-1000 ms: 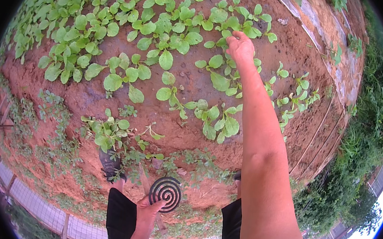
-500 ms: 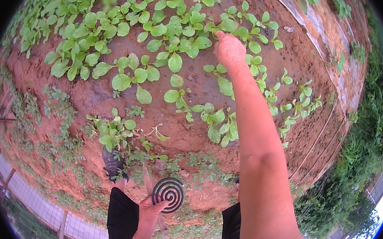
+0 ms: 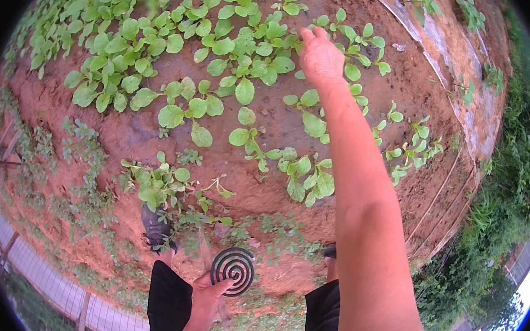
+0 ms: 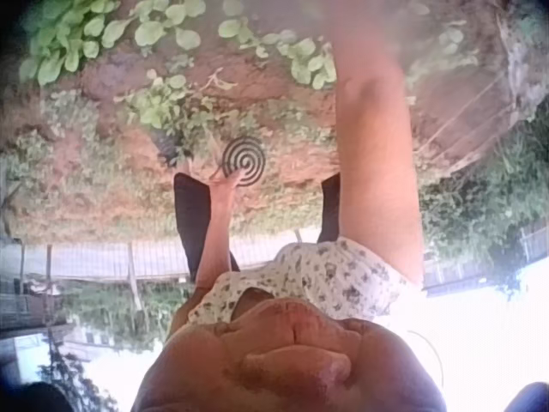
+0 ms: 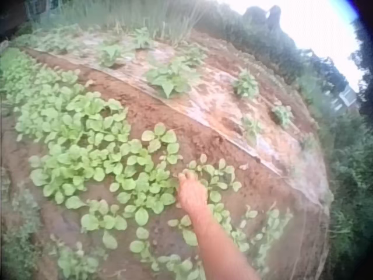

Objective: The person walks through a garden carrying a rake and a mosquito coil, then places the rake on the ground and begins pulling small weeds by hand from a bed of young leafy plants. The person continues to remove weeds one at a time while holding the coil in the other hand.

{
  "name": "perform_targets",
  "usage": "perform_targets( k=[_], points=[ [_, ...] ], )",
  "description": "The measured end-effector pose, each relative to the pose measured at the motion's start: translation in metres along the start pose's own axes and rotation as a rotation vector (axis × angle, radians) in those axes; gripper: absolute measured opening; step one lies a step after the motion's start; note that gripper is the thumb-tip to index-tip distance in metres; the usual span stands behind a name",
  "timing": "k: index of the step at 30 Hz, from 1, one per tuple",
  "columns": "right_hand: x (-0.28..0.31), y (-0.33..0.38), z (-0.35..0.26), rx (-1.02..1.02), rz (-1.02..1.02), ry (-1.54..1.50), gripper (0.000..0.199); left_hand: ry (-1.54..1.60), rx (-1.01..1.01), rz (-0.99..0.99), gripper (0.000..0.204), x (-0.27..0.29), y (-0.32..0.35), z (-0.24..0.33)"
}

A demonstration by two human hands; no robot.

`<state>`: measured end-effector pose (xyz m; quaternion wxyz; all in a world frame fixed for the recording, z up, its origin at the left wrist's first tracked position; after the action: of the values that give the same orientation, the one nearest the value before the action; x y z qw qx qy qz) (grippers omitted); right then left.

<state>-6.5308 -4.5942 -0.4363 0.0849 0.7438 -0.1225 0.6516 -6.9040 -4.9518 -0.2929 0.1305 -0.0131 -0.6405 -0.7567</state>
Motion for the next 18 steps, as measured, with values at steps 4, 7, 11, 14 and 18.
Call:
perform_targets(
  k=[4,7,11,14,18],
  points=[
    [-0.007,0.001,0.014,-0.043,-0.049,0.105,0.028,0.018,-0.012,-0.030,0.011,0.003,-0.003,-0.004],
    [0.003,0.020,-0.006,-0.027,0.083,-0.097,0.025,0.004,-0.003,-0.017,0.011,0.008,-0.005,-0.008],
    [-0.009,0.039,-0.034,0.041,-0.072,-0.194,0.023,0.015,-0.006,-0.005,0.010,0.005,-0.002,-0.004],
    [-0.022,0.052,-0.042,0.078,-0.156,-0.174,0.027,0.007,-0.017,-0.010,0.010,0.007,-0.003,-0.005],
    [-0.050,0.057,-0.023,-0.075,-0.137,-0.203,0.032,0.023,0.000,-0.031,0.010,0.000,-0.003,-0.004]
  ],
)
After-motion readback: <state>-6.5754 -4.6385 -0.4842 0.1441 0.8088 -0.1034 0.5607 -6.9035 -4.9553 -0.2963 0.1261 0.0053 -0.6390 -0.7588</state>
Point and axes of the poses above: each hand's wrist, its own y-axis away from the middle knuckle, its own x-axis out of the back of the hand, z = x × y, the point moved 5 cm from there along -y, towards the middle knuckle, and after that the axes turned 15 degrees about z, right-handed, at the moved point
